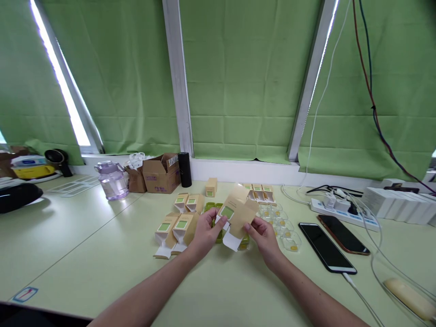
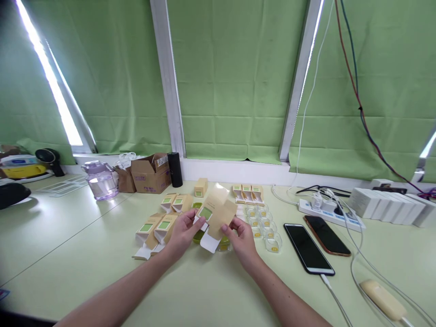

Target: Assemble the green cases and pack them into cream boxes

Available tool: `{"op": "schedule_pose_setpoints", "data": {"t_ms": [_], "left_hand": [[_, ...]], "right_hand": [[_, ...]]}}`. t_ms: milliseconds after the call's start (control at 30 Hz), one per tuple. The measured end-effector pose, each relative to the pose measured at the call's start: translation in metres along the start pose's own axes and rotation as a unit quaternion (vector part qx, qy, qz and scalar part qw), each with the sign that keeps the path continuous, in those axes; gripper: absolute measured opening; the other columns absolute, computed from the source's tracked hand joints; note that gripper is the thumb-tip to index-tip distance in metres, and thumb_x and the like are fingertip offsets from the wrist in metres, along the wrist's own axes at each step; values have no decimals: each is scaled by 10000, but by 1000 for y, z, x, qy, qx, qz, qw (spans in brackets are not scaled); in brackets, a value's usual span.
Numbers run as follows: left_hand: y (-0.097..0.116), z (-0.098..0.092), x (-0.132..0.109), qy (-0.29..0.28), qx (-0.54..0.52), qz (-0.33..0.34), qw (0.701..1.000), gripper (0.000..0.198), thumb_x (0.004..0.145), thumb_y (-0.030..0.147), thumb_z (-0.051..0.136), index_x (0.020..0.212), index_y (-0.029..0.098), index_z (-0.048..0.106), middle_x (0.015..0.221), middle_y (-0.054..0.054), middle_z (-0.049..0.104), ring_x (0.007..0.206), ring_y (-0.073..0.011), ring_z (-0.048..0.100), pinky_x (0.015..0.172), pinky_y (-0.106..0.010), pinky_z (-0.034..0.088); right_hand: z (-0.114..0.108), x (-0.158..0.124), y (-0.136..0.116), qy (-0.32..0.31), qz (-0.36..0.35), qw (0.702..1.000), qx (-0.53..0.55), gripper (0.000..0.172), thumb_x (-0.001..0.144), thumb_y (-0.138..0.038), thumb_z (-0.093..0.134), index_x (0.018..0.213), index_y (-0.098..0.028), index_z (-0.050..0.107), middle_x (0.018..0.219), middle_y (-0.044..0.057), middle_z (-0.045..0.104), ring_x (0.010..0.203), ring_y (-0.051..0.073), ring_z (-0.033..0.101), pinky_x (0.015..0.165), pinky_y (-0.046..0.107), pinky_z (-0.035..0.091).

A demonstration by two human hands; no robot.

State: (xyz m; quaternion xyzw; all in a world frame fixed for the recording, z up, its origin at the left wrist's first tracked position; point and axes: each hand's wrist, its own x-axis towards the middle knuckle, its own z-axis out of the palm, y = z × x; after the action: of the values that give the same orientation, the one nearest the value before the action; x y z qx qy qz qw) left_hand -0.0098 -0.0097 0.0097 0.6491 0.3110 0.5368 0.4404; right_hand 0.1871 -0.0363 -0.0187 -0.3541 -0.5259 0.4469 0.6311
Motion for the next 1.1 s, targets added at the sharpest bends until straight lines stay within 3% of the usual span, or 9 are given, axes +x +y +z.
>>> {"op": "schedule_pose_setpoints", "data": {"t_ms": [167,267,333,433,633,767,900,1000,1100], "left_hand": [[0,-7,4,41,104,123,986,279,938,451,734,827,196,725,915,-77,710,907,-230,646,805,-358,534],[1,-9,6,66,171,223,957,116,955,298,731,885,221,780,872,-58,737,913,-226,622,825,-373,520],[2,-10,8,81,220,313,920,89,937,194,747,970,248,809,874,-43,764,913,-222,602,844,-386,507],[4,-12,9,97,273,408,866,263,909,82,740,1068,279,811,914,-37,781,935,-226,577,823,-387,503],[14,-20,6,86,414,513,747,405,893,20,670,1173,297,764,1010,-36,811,960,-246,567,837,-419,459],[15,-24,4,85,465,561,680,373,900,40,686,1164,294,753,992,-19,826,904,-233,563,870,-419,413],[9,-27,3,73,468,559,680,394,901,81,734,1158,379,763,1024,17,832,884,-228,598,897,-409,387],[5,-28,4,63,455,520,720,412,891,113,739,1170,414,772,1054,6,830,892,-249,628,902,-428,389],[4,-25,10,106,429,455,773,336,887,143,727,1113,380,800,978,-13,827,882,-258,650,867,-428,416]], "right_hand": [[-4,0,-2,14,-49,998,-23,427,816,-598,815,1015,-224,760,923,80,750,854,240,681,818,367,571],[-7,0,1,31,-57,997,-39,440,835,-603,786,1051,-221,750,898,73,738,865,243,677,800,353,557],[-10,0,6,44,-59,996,-56,417,851,-593,768,1038,-220,749,880,68,733,859,241,673,788,346,550],[-11,2,15,76,-53,992,-88,337,867,-556,754,893,-220,730,850,63,738,812,230,670,775,344,550],[-8,4,22,61,-39,995,-70,413,761,-490,853,1053,-209,771,1052,110,810,940,304,744,831,400,598],[-7,1,21,49,-34,998,-36,461,745,-540,862,1045,-200,783,1031,111,822,893,308,758,783,411,617],[-7,-2,20,20,-23,999,-20,493,726,-549,876,1059,-196,786,1029,105,819,943,332,757,806,438,627],[-7,-1,21,34,-24,998,-42,465,755,-532,848,1068,-194,782,1054,116,811,966,333,745,829,444,611],[-10,1,23,93,-26,989,-112,357,804,-522,791,947,-196,772,888,92,789,816,276,711,745,391,573]]}}
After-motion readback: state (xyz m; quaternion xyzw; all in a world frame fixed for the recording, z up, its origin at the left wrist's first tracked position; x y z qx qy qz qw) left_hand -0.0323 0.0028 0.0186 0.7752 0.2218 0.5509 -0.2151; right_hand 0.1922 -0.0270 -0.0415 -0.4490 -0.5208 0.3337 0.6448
